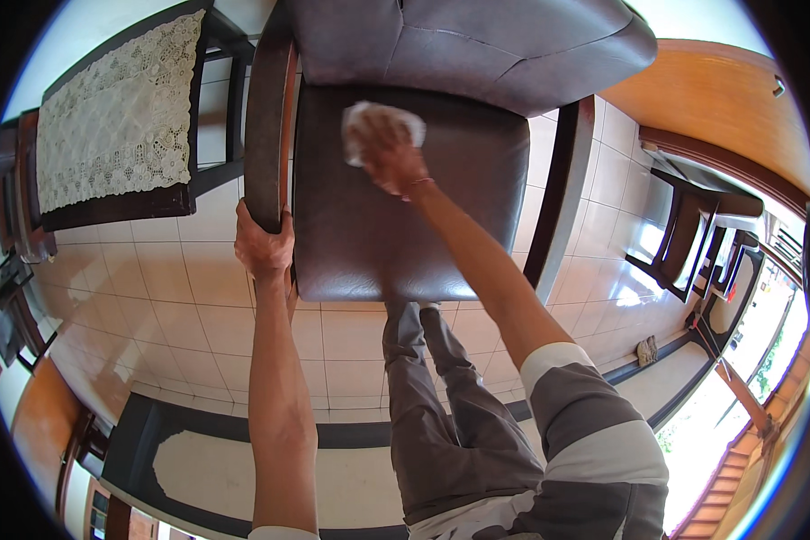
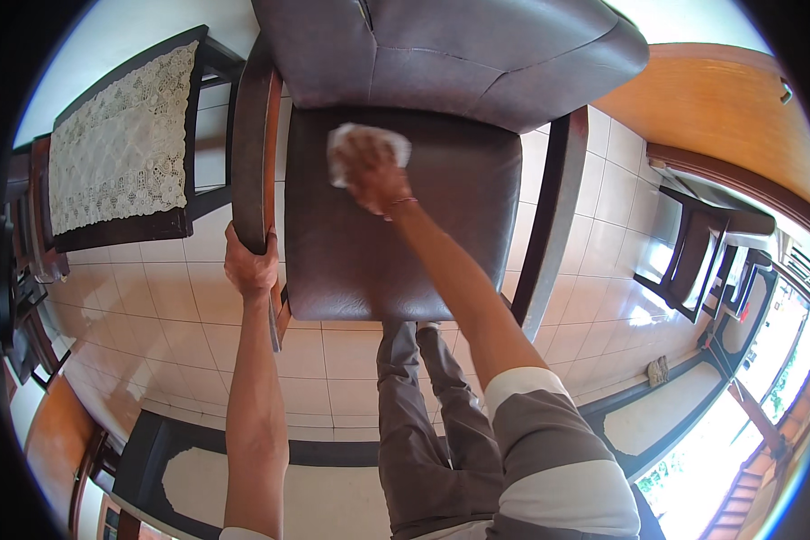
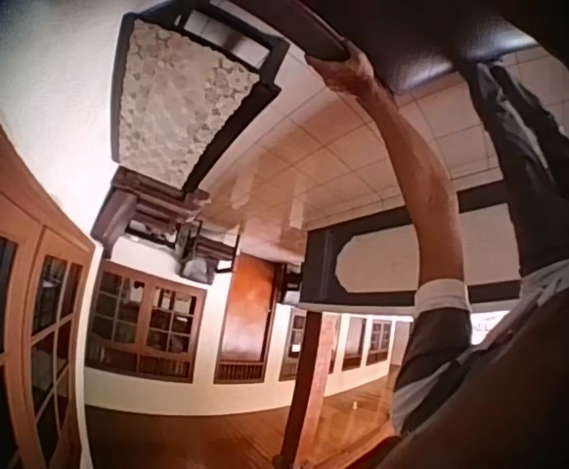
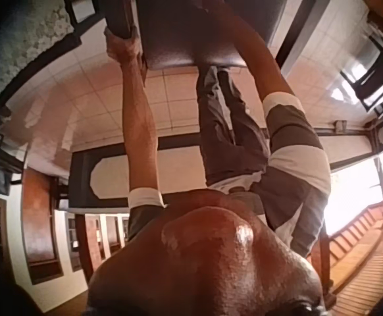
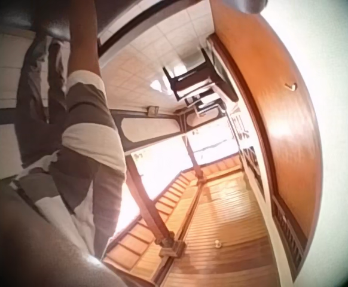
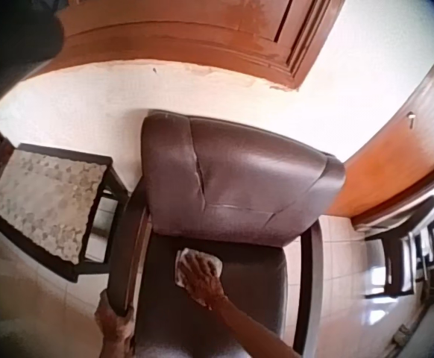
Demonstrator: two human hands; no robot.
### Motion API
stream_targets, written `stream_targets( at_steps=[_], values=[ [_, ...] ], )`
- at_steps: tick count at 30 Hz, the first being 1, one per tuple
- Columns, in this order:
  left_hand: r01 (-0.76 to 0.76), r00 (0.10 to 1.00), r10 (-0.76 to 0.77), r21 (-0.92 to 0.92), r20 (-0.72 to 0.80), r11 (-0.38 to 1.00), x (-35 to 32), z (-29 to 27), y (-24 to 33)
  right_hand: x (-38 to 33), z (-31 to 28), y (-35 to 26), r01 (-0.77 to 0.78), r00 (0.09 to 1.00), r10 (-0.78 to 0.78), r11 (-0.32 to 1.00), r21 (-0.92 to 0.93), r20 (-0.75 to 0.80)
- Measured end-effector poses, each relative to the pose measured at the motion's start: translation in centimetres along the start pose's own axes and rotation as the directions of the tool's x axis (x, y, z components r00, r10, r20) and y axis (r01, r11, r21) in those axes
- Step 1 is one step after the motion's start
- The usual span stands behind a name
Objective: Cleaning a brown leather armchair using a white cloth.
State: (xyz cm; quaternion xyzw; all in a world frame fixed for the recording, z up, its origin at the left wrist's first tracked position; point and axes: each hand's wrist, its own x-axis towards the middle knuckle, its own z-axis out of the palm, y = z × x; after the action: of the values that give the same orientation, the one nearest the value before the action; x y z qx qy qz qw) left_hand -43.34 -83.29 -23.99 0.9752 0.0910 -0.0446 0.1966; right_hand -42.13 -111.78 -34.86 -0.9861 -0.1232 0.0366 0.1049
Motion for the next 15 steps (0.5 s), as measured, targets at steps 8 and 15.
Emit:
stream_targets(
  at_steps=[8, 15],
  values=[
    [0.034, 0.998, -0.035, 0.022, 0.047, 0.999, 0.1, -0.3, -0.1, -16.0, -2.1, 14.7, -0.703, 0.67, 0.717, 0.696, 0.147, -0.192],
    [0.03, 0.998, -0.032, 0.024, 0.051, 0.999, 0.2, -0.4, 0.0, -12.7, 0.5, -2.5, -0.738, 0.668, 0.736, 0.674, 0.032, -0.107]
  ],
)
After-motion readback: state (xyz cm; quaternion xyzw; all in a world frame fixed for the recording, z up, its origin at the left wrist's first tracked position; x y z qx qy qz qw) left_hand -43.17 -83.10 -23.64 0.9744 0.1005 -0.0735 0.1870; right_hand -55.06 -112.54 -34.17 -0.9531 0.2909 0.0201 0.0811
